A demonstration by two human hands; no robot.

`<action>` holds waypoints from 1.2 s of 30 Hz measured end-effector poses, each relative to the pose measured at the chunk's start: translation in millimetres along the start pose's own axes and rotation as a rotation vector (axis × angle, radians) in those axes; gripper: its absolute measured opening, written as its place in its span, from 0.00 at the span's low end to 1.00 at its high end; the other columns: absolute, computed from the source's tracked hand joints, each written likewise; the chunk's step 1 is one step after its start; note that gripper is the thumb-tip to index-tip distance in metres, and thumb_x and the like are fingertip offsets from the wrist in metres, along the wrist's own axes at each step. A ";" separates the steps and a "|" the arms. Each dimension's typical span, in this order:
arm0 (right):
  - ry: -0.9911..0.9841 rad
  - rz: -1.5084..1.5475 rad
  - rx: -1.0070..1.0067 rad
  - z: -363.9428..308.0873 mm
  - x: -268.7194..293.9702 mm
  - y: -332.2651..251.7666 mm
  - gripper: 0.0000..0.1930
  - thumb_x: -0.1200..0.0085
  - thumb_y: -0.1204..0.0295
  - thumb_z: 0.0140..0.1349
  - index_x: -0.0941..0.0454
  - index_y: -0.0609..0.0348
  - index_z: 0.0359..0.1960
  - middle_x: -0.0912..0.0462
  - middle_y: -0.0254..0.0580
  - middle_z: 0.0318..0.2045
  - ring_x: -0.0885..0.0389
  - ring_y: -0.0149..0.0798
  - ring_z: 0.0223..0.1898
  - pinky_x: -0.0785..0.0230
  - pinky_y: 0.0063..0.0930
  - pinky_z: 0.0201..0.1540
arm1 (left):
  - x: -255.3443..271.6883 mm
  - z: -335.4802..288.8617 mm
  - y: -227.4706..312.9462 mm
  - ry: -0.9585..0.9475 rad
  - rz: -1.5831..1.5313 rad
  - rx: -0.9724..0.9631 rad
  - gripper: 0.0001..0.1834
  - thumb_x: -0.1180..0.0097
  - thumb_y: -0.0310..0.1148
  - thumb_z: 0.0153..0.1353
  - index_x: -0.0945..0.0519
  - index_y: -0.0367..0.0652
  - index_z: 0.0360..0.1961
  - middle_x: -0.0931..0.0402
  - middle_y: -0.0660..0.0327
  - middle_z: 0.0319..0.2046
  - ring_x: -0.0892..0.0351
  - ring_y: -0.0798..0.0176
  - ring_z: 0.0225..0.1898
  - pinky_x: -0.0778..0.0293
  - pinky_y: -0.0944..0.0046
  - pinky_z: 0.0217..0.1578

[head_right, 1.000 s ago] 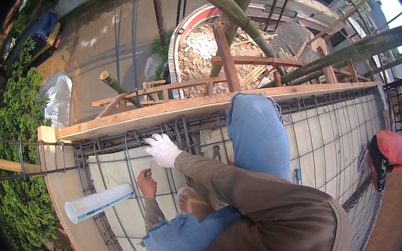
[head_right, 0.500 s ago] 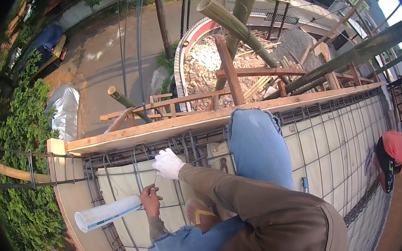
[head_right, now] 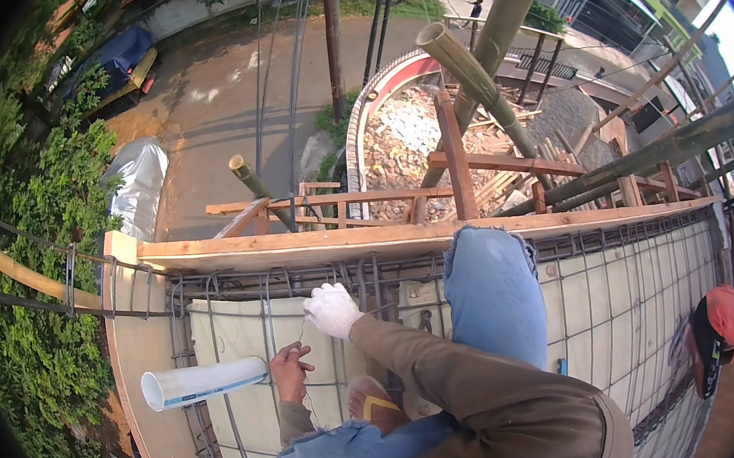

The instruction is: The person works on a construction site, handling a long metal rod and positioning it within a rebar grid. They adjust the rod's placement and secure it to the grid using wire ties.

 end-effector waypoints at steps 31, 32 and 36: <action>0.225 0.005 -0.189 6.1 5.3 9.7 0.13 0.34 0.56 0.56 0.16 0.50 0.28 0.16 0.41 0.31 0.18 0.47 0.41 0.31 0.45 0.44 | -42.2 7.0 15.7 -0.038 -0.150 -0.038 0.22 0.54 0.29 0.73 0.28 0.26 0.63 0.19 0.44 0.52 0.14 0.63 0.28 0.26 0.70 0.21; 0.244 0.009 -0.194 6.0 5.1 10.4 0.13 0.34 0.56 0.56 0.17 0.50 0.27 0.17 0.41 0.30 0.18 0.48 0.40 0.31 0.45 0.43 | -44.2 7.9 15.6 -0.023 -0.151 -0.050 0.21 0.53 0.29 0.73 0.26 0.26 0.61 0.18 0.45 0.51 0.14 0.64 0.28 0.27 0.71 0.21; 0.257 0.033 -0.195 3.8 1.5 12.5 0.13 0.33 0.57 0.56 0.17 0.51 0.28 0.17 0.42 0.30 0.19 0.49 0.39 0.31 0.46 0.43 | -41.0 15.2 16.6 0.042 -0.102 -0.053 0.19 0.47 0.32 0.70 0.20 0.31 0.56 0.16 0.53 0.48 0.13 0.64 0.32 0.31 0.71 0.17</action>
Point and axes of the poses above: each hand's wrist, its own z-axis towards the middle knuckle, its own x-axis out of the back of the hand, y = z × x, the point moved 4 cm from there along z, towards the middle knuckle
